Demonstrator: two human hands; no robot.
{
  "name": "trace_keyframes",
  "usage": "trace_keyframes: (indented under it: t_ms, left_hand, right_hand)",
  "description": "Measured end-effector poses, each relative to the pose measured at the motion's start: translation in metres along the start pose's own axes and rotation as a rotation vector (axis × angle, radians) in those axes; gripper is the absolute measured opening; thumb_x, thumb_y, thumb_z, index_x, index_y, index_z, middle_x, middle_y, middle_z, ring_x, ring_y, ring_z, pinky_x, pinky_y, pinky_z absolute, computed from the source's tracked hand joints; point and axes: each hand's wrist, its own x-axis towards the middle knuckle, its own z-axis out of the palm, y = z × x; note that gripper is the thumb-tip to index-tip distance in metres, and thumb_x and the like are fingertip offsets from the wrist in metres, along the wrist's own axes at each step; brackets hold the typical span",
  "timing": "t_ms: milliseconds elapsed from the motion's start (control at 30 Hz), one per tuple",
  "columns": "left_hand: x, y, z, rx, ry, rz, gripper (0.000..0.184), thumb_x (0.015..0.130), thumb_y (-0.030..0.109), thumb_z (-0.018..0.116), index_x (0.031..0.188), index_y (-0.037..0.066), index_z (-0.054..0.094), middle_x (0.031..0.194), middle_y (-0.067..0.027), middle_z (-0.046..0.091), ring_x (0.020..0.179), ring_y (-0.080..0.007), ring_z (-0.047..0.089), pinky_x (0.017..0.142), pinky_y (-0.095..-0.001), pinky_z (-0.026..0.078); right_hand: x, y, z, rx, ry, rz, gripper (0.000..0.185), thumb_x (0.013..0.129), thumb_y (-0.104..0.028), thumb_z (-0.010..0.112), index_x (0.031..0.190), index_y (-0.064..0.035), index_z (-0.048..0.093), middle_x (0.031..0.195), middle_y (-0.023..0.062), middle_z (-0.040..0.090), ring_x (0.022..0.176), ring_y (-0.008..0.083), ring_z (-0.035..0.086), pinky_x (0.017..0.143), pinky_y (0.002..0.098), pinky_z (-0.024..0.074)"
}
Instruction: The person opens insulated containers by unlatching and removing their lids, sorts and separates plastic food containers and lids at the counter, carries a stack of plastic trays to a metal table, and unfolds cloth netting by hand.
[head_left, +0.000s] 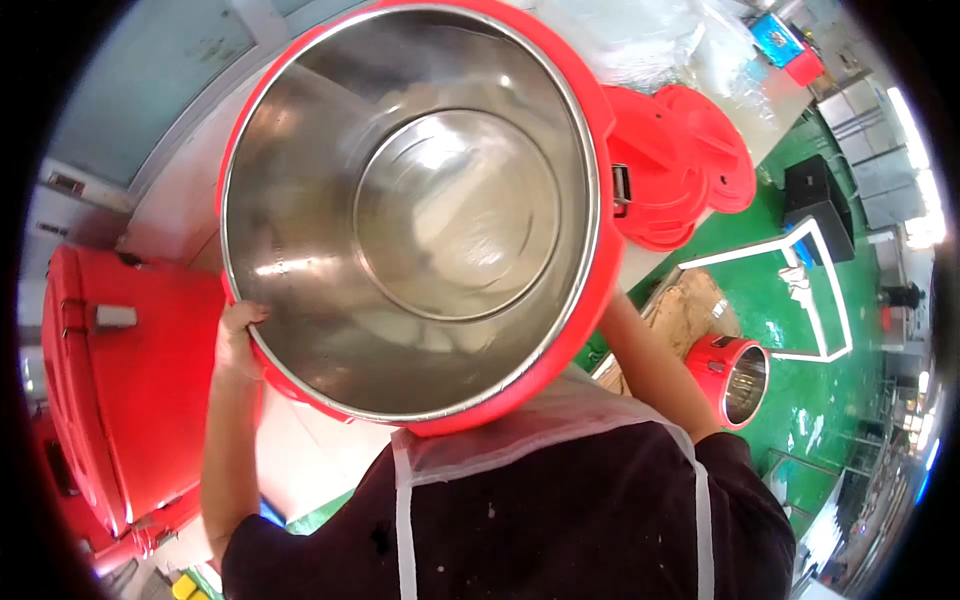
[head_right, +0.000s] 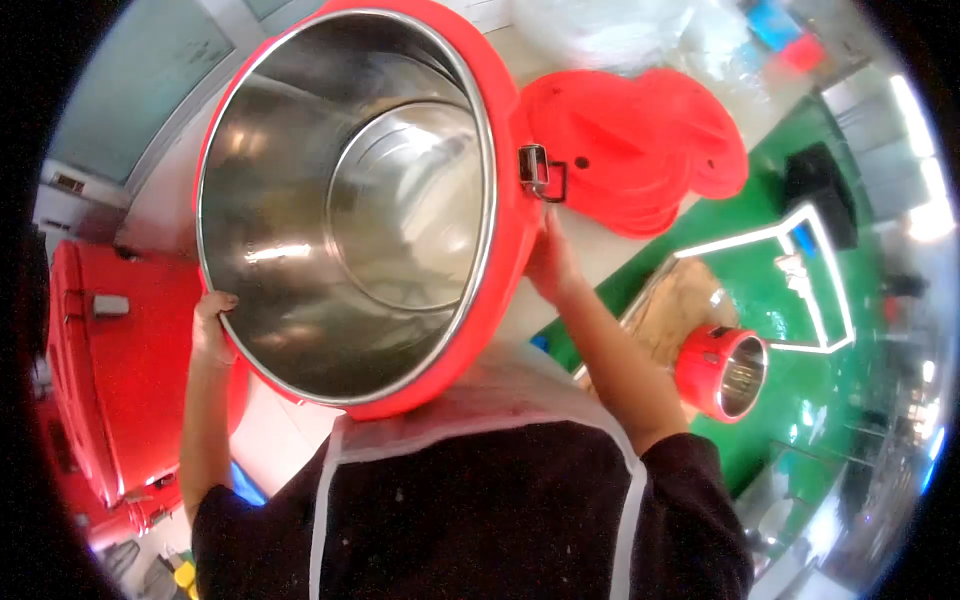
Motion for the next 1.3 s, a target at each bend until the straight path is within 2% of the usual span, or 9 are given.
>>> trace_keyframes:
  t_ms: [67,100,233,267,300,367,500,633,1300]
  left_hand:
    - [-0.001,-0.028,-0.038,-0.021,0.063,0.091,0.013,0.06,0.01,0.058,0.072,0.01,0.052,0.077,-0.0049,0.056,0.075,-0.0201,0.056,0.074,-0.0364,0.051]
    - [0.003,-0.044,-0.053,-0.08,0.027,0.118,0.019,0.06,0.01,0.057,0.078,0.009,0.054,0.079,-0.0057,0.056,0.076,-0.0208,0.056,0.074,-0.0361,0.051]
    - [-0.002,-0.092,-0.055,-0.282,-0.075,0.191,0.057,0.061,0.008,0.054,0.117,-0.001,0.046,0.095,-0.0129,0.056,0.09,-0.0272,0.057,0.079,-0.0385,0.05]
    - [-0.008,-0.094,-0.042,-0.357,-0.022,0.236,0.025,0.061,0.003,0.054,0.087,0.002,0.056,0.08,-0.0074,0.057,0.076,-0.0201,0.056,0.072,-0.0329,0.049]
    - [0.001,-0.108,-0.057,-0.378,0.019,0.211,0.026,0.063,0.004,0.054,0.089,0.0,0.057,0.084,-0.0084,0.057,0.079,-0.0218,0.056,0.074,-0.0358,0.049]
    - [-0.009,-0.088,-0.001,-0.437,-0.007,0.221,0.025,0.073,0.008,0.053,0.096,-0.002,0.058,0.089,-0.011,0.058,0.085,-0.023,0.056,0.076,-0.0385,0.048]
    - [0.005,-0.076,0.1,-0.253,-0.159,0.25,0.026,0.074,0.009,0.053,0.096,-0.003,0.058,0.09,-0.0111,0.058,0.085,-0.0227,0.056,0.076,-0.0379,0.048]
    - [0.007,-0.087,0.185,-0.082,-0.316,0.23,0.026,0.075,0.011,0.054,0.097,-0.003,0.058,0.09,-0.0111,0.059,0.084,-0.0223,0.057,0.076,-0.0373,0.048]
    - [-0.051,-0.189,0.324,0.332,-0.837,0.099,0.031,0.079,0.019,0.055,0.1,-0.003,0.06,0.092,-0.0114,0.062,0.083,-0.0205,0.059,0.074,-0.0344,0.048]
  right_hand:
    - [0.003,-0.004,0.032,0.167,-0.091,-0.018,0.059,0.091,-0.053,0.036,0.127,-0.0073,0.045,0.129,0.0095,0.048,0.111,0.0224,0.051,0.096,0.0398,0.0395]
    - [0.001,-0.01,0.037,-0.077,-0.209,-0.199,0.061,0.091,-0.054,0.035,0.128,-0.006,0.044,0.129,0.0085,0.049,0.113,0.0231,0.05,0.099,0.0391,0.0374]
    - [0.007,-0.038,0.068,0.168,-0.298,-0.315,0.046,0.094,-0.038,0.041,0.122,-0.0026,0.049,0.119,0.0087,0.056,0.108,0.021,0.052,0.095,0.0349,0.0404]
    - [0.0,-0.058,0.087,0.068,-0.3,-0.396,0.044,0.094,-0.037,0.041,0.119,-0.0016,0.051,0.117,0.009,0.057,0.107,0.0203,0.053,0.094,0.0344,0.0409]
    - [-0.021,-0.08,0.112,-0.028,-0.28,-0.486,0.043,0.094,-0.036,0.042,0.115,-0.0007,0.054,0.115,0.0093,0.058,0.106,0.0197,0.053,0.093,0.0339,0.0415]
    - [-0.036,-0.123,0.131,-0.353,-0.308,-0.75,0.039,0.094,-0.033,0.043,0.103,0.0011,0.06,0.106,0.0138,0.06,0.098,0.0196,0.056,0.089,0.0333,0.0428]
    - [-0.096,-0.167,0.213,-0.639,0.088,-1.31,0.049,0.072,-0.045,0.063,0.097,-0.0024,0.063,0.089,0.0185,0.064,0.086,0.0324,0.061,0.077,0.0394,0.047]
    - [-0.074,-0.172,0.265,-0.93,-0.104,-1.978,0.046,0.061,-0.045,0.067,0.078,-0.0027,0.059,0.074,0.0157,0.06,0.071,0.0352,0.058,0.062,0.043,0.0452]
    - [-0.209,-0.219,0.091,-1.516,0.106,-1.695,0.038,0.078,-0.036,0.055,0.091,-0.0003,0.058,0.083,0.0114,0.06,0.078,0.0239,0.057,0.069,0.035,0.0453]
